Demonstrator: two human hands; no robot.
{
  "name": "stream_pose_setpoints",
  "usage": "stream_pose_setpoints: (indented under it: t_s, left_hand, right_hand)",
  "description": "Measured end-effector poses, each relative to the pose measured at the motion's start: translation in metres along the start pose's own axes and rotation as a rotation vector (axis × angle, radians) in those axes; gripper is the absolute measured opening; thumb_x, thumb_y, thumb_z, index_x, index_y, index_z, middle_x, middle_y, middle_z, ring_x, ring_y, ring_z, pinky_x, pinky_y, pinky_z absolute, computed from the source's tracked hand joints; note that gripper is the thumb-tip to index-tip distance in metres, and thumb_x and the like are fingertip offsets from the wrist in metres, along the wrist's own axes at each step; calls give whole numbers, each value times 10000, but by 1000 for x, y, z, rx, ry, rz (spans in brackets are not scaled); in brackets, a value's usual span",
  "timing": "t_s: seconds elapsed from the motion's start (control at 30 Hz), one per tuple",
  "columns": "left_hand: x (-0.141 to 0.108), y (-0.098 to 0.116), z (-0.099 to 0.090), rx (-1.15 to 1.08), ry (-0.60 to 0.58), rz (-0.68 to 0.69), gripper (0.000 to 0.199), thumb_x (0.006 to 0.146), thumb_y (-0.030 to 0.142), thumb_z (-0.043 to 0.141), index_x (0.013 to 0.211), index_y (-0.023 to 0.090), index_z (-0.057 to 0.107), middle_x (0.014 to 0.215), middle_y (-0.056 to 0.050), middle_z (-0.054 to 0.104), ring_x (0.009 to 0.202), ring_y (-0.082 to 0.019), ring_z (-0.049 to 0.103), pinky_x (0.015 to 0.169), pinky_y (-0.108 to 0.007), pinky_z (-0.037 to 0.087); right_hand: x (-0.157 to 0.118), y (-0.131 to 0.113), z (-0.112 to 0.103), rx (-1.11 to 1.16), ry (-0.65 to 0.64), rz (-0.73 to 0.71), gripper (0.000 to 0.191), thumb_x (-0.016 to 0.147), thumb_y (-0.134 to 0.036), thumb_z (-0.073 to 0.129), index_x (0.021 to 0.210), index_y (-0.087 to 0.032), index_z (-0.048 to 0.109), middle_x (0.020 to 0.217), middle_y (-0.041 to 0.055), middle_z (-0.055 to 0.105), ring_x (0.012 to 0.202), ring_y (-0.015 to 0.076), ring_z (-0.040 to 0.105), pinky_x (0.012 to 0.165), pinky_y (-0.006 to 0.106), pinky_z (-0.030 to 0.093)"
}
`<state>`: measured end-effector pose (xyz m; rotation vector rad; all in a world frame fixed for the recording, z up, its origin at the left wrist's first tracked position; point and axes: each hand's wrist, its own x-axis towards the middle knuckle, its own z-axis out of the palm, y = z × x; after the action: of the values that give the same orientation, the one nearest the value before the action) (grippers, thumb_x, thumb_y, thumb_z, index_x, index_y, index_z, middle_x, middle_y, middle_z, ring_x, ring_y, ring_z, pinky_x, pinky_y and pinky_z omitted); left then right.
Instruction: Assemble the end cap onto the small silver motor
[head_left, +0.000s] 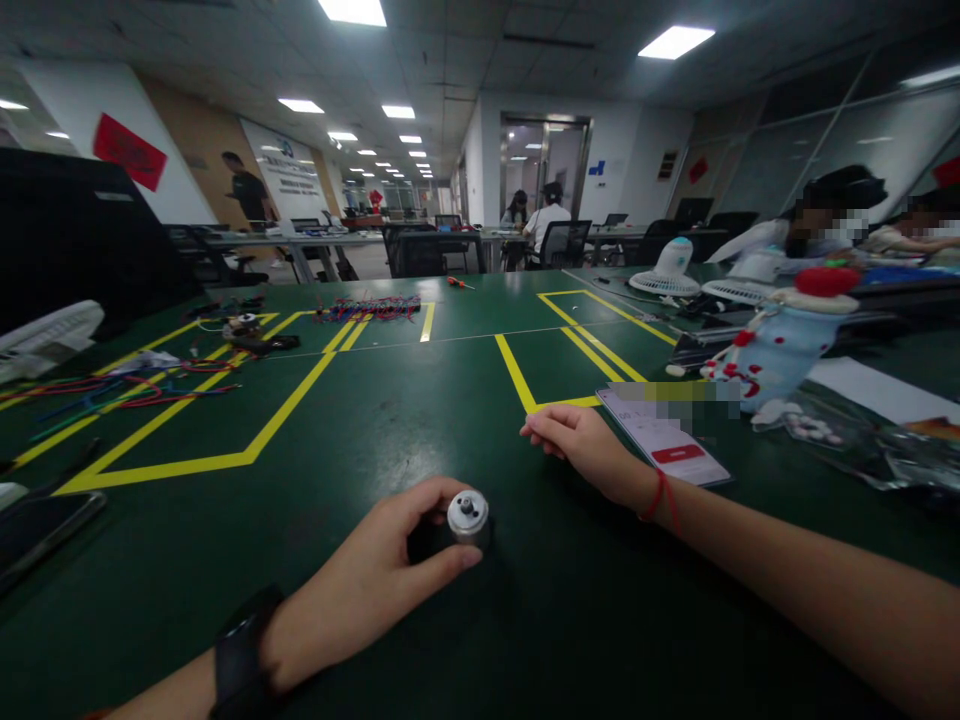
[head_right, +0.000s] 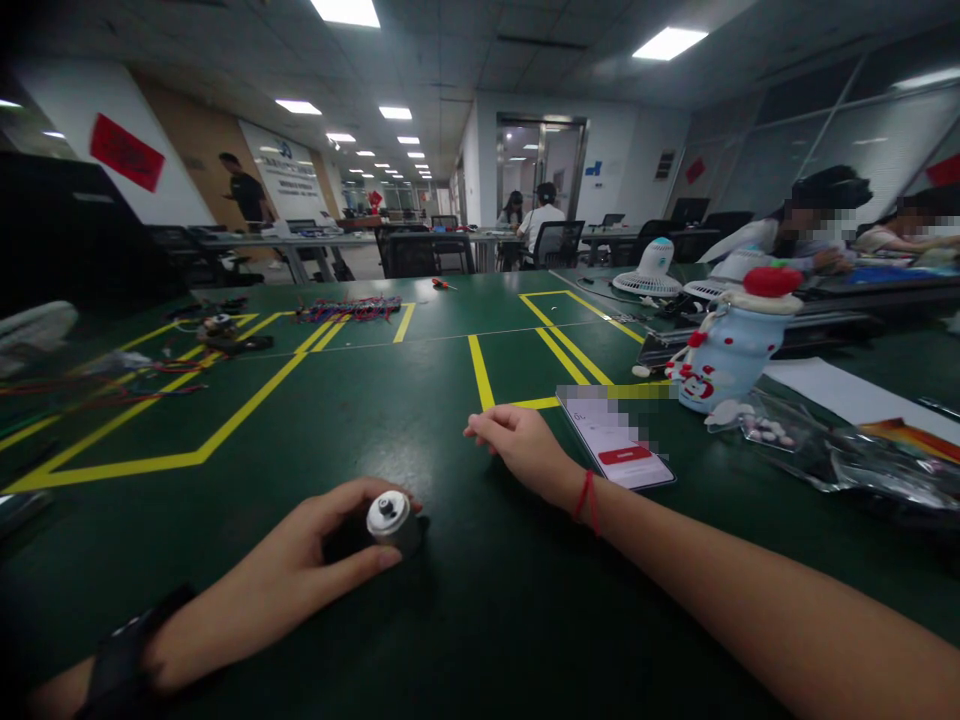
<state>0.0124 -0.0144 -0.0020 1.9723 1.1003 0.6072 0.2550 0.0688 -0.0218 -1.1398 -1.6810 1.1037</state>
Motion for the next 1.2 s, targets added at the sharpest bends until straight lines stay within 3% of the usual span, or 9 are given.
stream_pose_setpoints:
  t_s: [0.13,0.3,0.5,0.73,0.97,1.2]
  left_hand:
    - [1,-1,0,3,3,11,249,865,245,623,1104,269,560,1064,13,639,967,-203,585,848,-313,453]
    - [1,-3,2,27,24,16,226,857,272,634,1071,260,563,985,14,637,923,-209,585,819,-313,460]
    - [1,-4,4,43,36,11,235,850,295,642,1069,263,559,958,15,632,927,-220,580,792,-310,464]
    - [1,-3,3,34,37,18,241,853,273,640,1077,262,554,996,15,633,935,-213,580,808,-307,460]
    - [1,2,0,13,3,17,235,853,236,634,1079,263,573,1031,15,648,938,-202,589,827,-299,457]
    - [2,-2,0,31,10,18,252,851,252,641,1092,267,568,1056,11,643,961,-204,589,841,-305,456]
  right_hand:
    - [-10,-15,7,-106,-92,-53,187,825,-315,601,821,-153,696,771,27,631,685,126,536,621,261,405]
    - [-30,-44,28,-243,-247,-300,195,765,-293,690,933,-196,704,1036,47,560,869,141,557,704,256,448]
    - [-34,-57,38,-245,-234,-416,107,777,-228,683,867,-176,709,1011,36,522,925,129,547,845,269,445]
    - [-27,-61,27,-163,-220,-372,107,819,-255,645,846,-158,680,940,27,557,801,111,548,713,243,459]
    - [-20,-34,-4,-422,-581,-337,122,793,-275,678,879,-193,708,988,36,581,960,171,525,866,326,408]
    - [-20,-27,-5,-415,-645,-332,145,784,-273,688,909,-206,715,1018,39,573,985,181,506,883,339,384]
